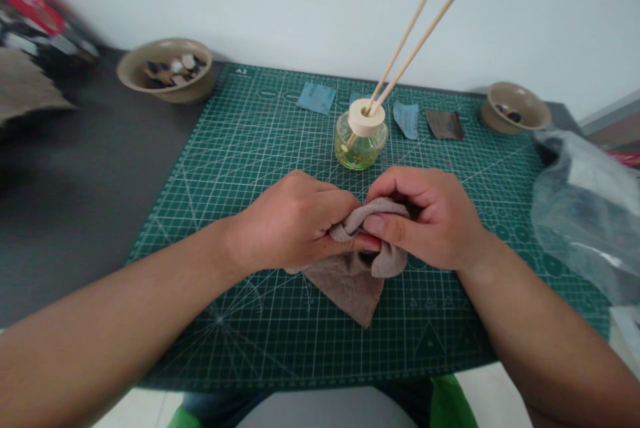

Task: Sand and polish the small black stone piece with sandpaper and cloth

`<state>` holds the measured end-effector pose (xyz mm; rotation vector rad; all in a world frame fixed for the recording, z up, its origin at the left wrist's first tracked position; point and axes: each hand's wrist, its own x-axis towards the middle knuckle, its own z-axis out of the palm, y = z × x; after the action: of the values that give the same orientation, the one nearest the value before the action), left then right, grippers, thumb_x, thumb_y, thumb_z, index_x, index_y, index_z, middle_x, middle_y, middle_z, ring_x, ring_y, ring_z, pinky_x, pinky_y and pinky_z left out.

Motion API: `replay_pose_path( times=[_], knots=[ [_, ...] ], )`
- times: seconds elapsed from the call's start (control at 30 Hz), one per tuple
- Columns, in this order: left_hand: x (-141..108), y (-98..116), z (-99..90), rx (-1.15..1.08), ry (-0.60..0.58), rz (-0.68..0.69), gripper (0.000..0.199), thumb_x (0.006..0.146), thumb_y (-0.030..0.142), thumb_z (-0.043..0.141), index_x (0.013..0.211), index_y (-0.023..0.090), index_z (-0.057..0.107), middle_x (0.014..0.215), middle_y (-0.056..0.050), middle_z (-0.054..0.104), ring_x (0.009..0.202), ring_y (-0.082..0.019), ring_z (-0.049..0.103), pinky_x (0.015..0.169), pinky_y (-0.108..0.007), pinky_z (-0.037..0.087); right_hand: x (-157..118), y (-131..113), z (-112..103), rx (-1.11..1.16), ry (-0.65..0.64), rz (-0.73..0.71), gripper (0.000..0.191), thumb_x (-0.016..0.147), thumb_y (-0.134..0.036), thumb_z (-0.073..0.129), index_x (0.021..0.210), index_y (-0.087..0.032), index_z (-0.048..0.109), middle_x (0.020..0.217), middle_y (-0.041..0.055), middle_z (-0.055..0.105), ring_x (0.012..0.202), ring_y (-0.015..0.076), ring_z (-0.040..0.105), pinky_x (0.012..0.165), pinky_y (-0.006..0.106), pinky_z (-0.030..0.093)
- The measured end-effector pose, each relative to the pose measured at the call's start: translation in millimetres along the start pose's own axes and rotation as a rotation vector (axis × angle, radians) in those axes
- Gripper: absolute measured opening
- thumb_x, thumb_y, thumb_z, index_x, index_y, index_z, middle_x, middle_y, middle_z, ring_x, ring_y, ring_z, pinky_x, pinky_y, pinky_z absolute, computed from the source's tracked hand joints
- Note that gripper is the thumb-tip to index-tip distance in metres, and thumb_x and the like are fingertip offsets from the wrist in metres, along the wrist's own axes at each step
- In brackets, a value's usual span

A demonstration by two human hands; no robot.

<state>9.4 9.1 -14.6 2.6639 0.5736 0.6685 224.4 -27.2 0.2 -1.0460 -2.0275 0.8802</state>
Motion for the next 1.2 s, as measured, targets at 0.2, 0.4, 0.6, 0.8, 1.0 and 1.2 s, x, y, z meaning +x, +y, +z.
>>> replay_pose_path(
  times=[0.2, 0.4, 0.6, 0.8, 1.0, 1.2],
  knots=[
    [-1.5, -1.1, 2.2, 0.055, 0.041, 0.051, 0.039, 0.099, 0.029, 0.053, 0.062, 0.021, 0.045, 0.052, 0.004, 0.047, 0.047, -0.011, 0.045, 0.05, -0.03, 0.027, 0.0, 3.1, -0.9, -0.006, -0.001, -0.039, 0.021, 0.086, -0.036, 0.075, 0.094, -0.016, 0.074, 0.076, -0.0003, 0.073, 0.063, 0.0104, 0.063, 0.057, 0.021, 0.044],
    [-1.0, -1.0, 8.3, -0.01, 0.086, 0.072, 0.034, 0.094, 0.02, 0.056, 0.065, 0.021, 0.04, 0.053, 0.006, 0.042, 0.046, -0.01, 0.042, 0.05, -0.029, 0.027, 1.0, 3.2, -1.4, -0.035, 0.027, -0.051, 0.019, 0.087, -0.035, 0.074, 0.091, -0.016, 0.075, 0.076, 0.0, 0.075, 0.063, 0.0103, 0.065, 0.055, 0.02, 0.043],
    [-1.3, 1.8, 8.0, -0.002, 0.1, 0.001, 0.032, 0.094, 0.028, 0.058, 0.067, 0.022, 0.042, 0.055, 0.005, 0.042, 0.046, -0.011, 0.041, 0.049, -0.03, 0.026, -0.7, 0.4, -2.4, -0.112, 0.03, -0.046, 0.02, 0.089, -0.036, 0.072, 0.091, -0.017, 0.075, 0.071, -0.0015, 0.074, 0.058, 0.0089, 0.062, 0.052, 0.021, 0.039],
    [-2.2, 2.9, 7.4, -0.002, 0.084, -0.052, 0.028, 0.094, 0.033, 0.058, 0.07, 0.022, 0.049, 0.057, 0.003, 0.048, 0.049, -0.012, 0.044, 0.05, -0.031, 0.03, -1.7, 0.0, -1.7, -0.147, 0.034, -0.061, 0.02, 0.091, -0.039, 0.07, 0.093, -0.019, 0.076, 0.077, -0.0004, 0.077, 0.062, 0.0103, 0.065, 0.054, 0.022, 0.04],
    [-0.8, 1.1, 6.4, -0.053, 0.099, -0.047, 0.024, 0.092, 0.031, 0.062, 0.073, 0.021, 0.054, 0.059, 0.003, 0.051, 0.051, -0.012, 0.046, 0.05, -0.029, 0.032, -3.5, -1.8, 0.3, -0.162, 0.074, -0.067, 0.02, 0.093, -0.037, 0.067, 0.088, -0.02, 0.075, 0.072, -0.0013, 0.076, 0.061, 0.0104, 0.066, 0.053, 0.021, 0.04],
    [-0.7, 1.4, 7.6, -0.094, 0.059, -0.054, 0.029, 0.092, 0.036, 0.064, 0.071, 0.021, 0.053, 0.059, 0.003, 0.052, 0.052, -0.013, 0.05, 0.051, -0.029, 0.034, -1.9, -4.3, 1.6, -0.191, 0.113, -0.063, 0.024, 0.095, -0.034, 0.066, 0.077, -0.019, 0.071, 0.063, -0.0031, 0.071, 0.052, 0.0076, 0.06, 0.048, 0.021, 0.036]
  ],
)
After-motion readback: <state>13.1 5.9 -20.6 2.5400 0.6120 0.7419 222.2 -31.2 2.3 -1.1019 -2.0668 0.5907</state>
